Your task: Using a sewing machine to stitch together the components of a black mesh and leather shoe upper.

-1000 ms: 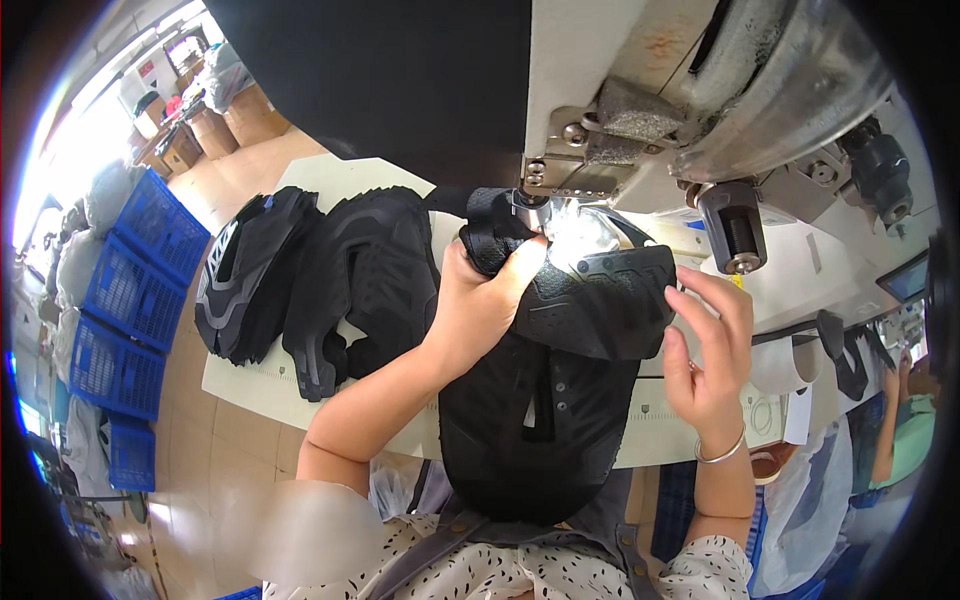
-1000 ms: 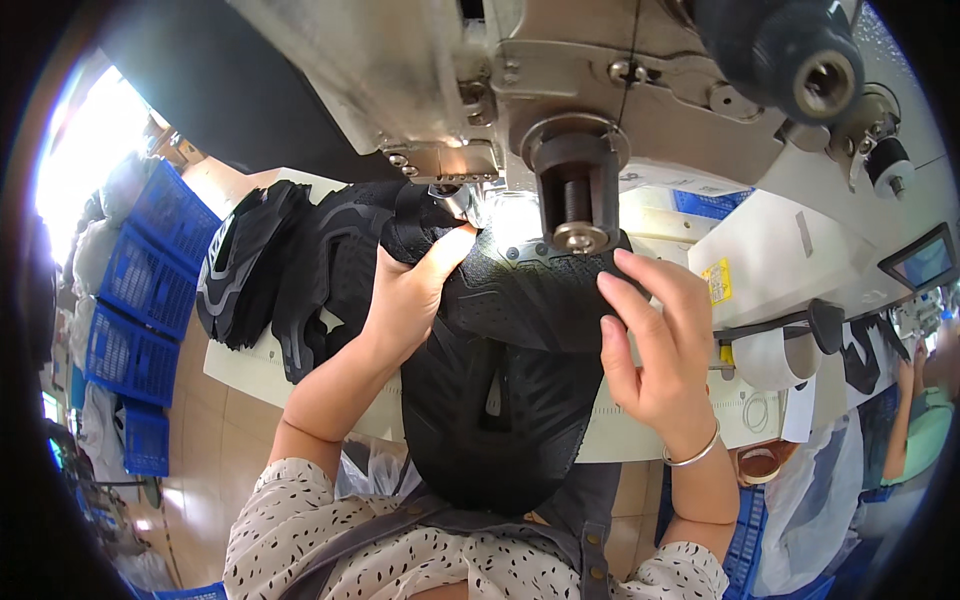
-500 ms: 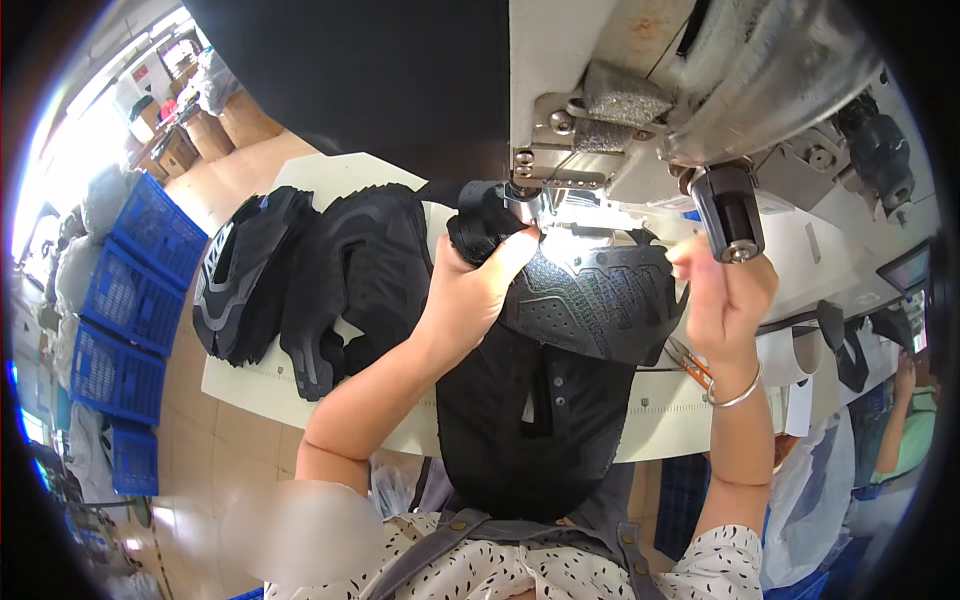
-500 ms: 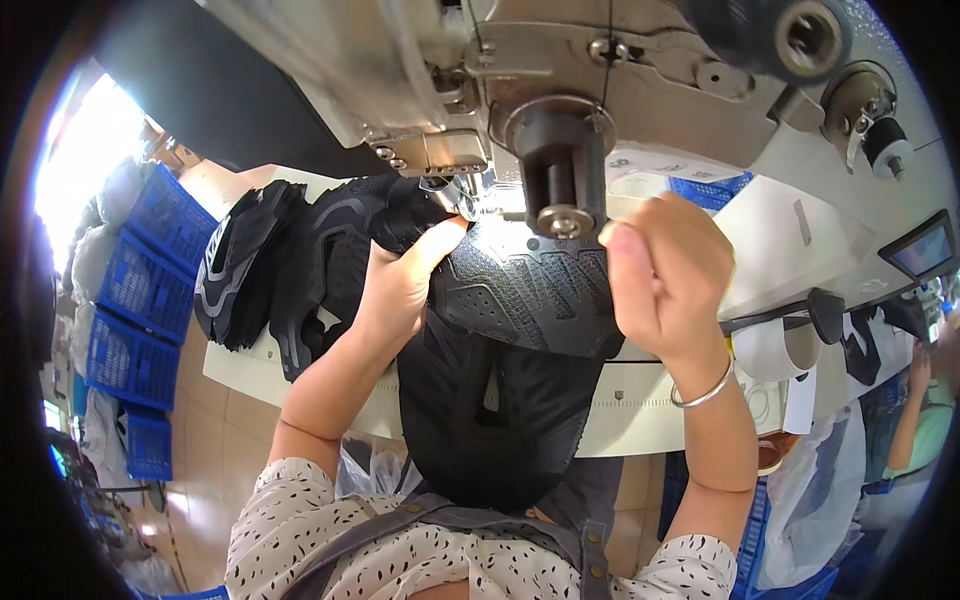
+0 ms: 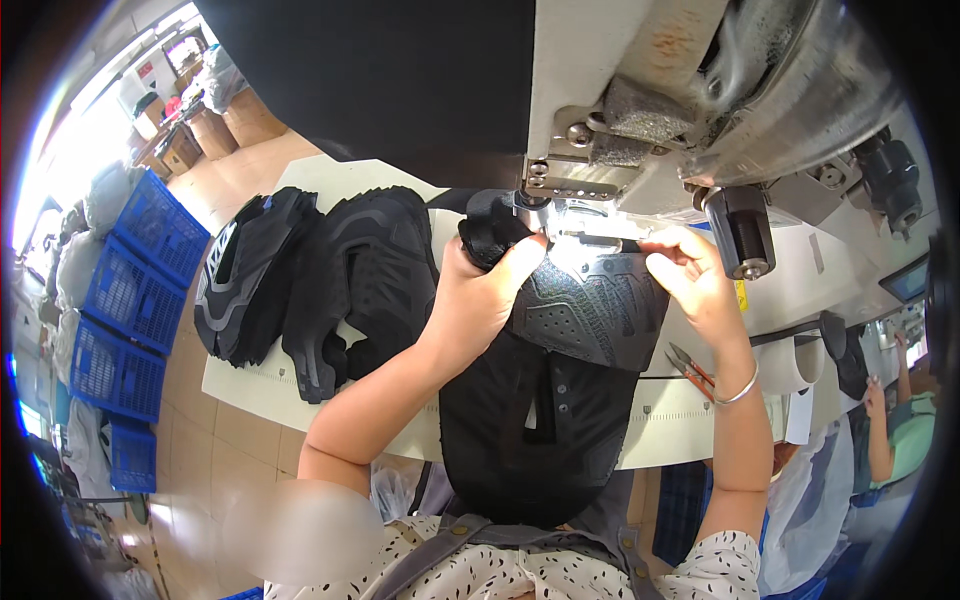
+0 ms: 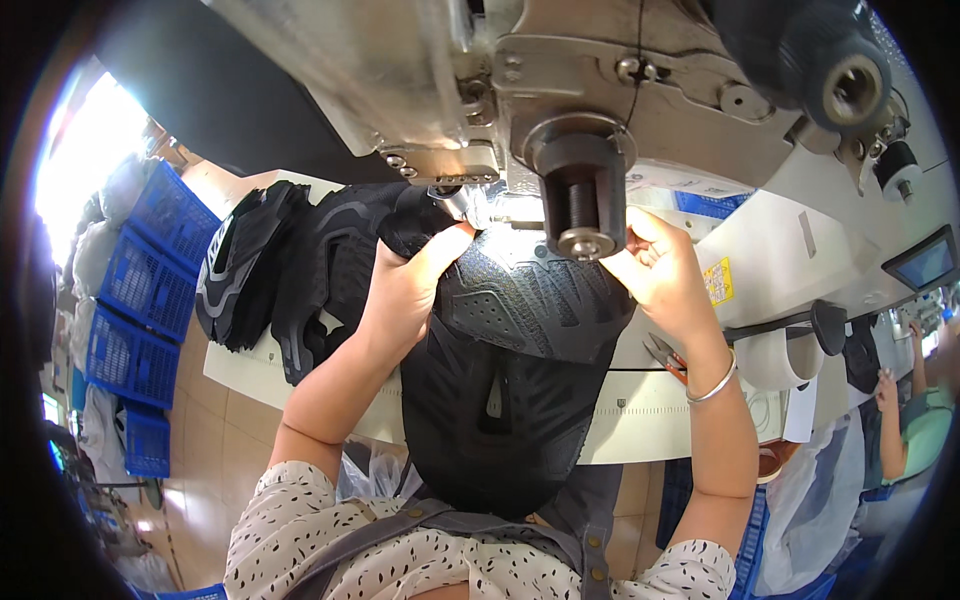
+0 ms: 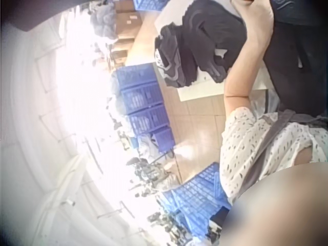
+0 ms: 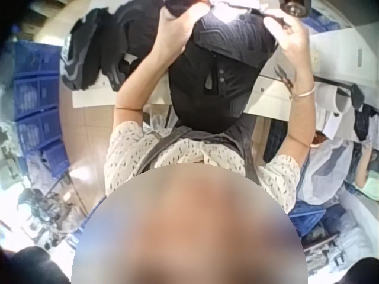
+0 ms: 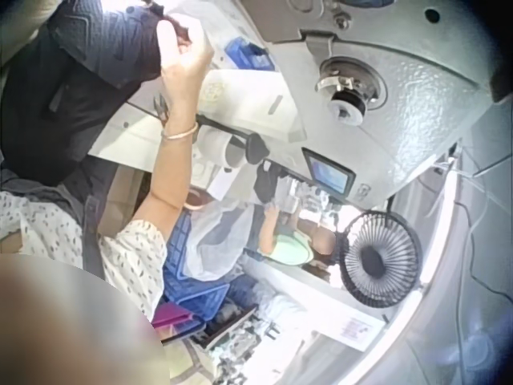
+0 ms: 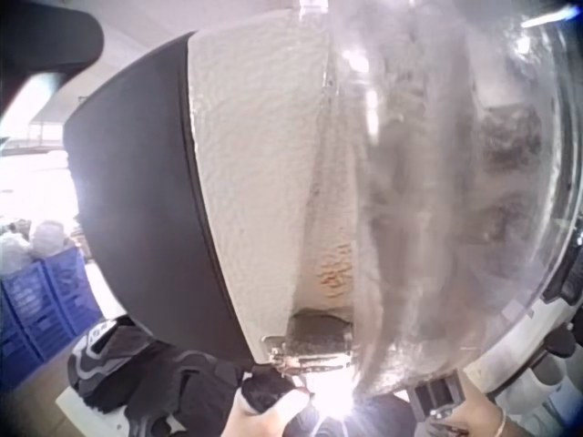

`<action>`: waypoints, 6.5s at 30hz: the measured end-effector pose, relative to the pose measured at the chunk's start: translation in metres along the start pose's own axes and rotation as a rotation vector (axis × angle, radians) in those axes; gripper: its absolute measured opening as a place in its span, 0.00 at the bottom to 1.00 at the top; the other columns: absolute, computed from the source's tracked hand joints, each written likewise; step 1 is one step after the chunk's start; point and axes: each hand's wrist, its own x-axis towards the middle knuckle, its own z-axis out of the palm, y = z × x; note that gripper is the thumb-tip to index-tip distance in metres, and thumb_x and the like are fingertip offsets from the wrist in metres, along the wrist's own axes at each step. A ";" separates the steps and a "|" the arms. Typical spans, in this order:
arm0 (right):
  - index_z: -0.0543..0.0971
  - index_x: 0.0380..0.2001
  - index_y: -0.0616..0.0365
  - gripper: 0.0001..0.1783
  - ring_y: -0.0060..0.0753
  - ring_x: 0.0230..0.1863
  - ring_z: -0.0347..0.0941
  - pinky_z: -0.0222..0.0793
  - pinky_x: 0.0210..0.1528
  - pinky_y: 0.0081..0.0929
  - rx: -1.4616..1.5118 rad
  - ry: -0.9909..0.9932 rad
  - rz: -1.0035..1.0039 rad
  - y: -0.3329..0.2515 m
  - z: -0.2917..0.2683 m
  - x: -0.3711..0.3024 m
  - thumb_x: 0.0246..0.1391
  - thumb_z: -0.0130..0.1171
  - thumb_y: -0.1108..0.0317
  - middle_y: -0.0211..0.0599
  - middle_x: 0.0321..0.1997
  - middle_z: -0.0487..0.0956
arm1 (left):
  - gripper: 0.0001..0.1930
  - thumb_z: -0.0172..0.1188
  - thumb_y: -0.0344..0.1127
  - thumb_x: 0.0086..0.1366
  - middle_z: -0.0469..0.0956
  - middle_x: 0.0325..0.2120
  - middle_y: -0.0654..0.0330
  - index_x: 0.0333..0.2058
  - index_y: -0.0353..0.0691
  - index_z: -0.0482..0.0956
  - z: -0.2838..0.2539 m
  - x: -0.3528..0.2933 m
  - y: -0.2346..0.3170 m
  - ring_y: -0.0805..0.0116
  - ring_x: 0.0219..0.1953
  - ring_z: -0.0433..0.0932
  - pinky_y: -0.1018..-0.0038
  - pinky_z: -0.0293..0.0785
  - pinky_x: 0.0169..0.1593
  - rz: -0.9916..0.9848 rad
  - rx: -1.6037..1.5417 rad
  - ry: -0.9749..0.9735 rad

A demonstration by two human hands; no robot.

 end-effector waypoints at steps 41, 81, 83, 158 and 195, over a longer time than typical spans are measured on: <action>0.77 0.35 0.65 0.08 0.14 0.26 0.55 0.51 0.30 0.11 -0.073 0.242 -0.236 -0.026 0.026 -0.020 0.52 0.53 0.75 0.23 0.23 0.63 | 0.02 0.54 0.26 0.56 0.72 0.26 0.68 0.29 0.38 0.74 -0.011 0.012 0.002 0.81 0.31 0.68 0.81 0.64 0.38 -0.087 -0.121 -0.054; 0.71 0.45 0.62 0.17 0.24 0.36 0.67 0.62 0.42 0.21 -0.489 0.602 -0.401 -0.017 0.037 -0.044 0.50 0.50 0.76 0.35 0.35 0.72 | 0.08 0.52 0.31 0.62 0.76 0.27 0.66 0.33 0.31 0.76 0.008 -0.056 0.001 0.83 0.29 0.70 0.82 0.69 0.33 -0.188 -0.060 -0.048; 0.66 0.49 0.60 0.20 0.24 0.43 0.65 0.58 0.47 0.21 -0.488 0.556 -0.259 -0.002 0.026 -0.035 0.51 0.51 0.71 0.35 0.40 0.71 | 0.08 0.52 0.30 0.62 0.76 0.28 0.66 0.32 0.31 0.76 0.006 -0.054 0.002 0.83 0.29 0.70 0.82 0.69 0.33 -0.188 -0.087 -0.047; 0.67 0.44 0.63 0.15 0.11 0.22 0.62 0.56 0.21 0.08 0.553 0.341 0.100 0.030 0.027 0.021 0.53 0.49 0.70 0.26 0.28 0.71 | 0.24 0.54 0.24 0.56 0.73 0.43 0.55 0.53 0.35 0.64 -0.144 0.033 0.054 0.66 0.43 0.73 0.74 0.70 0.48 0.044 0.110 0.302; 0.56 0.58 0.67 0.28 0.30 0.53 0.64 0.57 0.56 0.24 0.783 0.299 0.161 -0.010 0.080 -0.100 0.52 0.47 0.77 0.42 0.56 0.65 | 0.14 0.61 0.40 0.54 0.76 0.21 0.58 0.25 0.34 0.73 -0.054 -0.133 0.020 0.68 0.25 0.76 0.78 0.69 0.28 -0.285 0.886 -0.131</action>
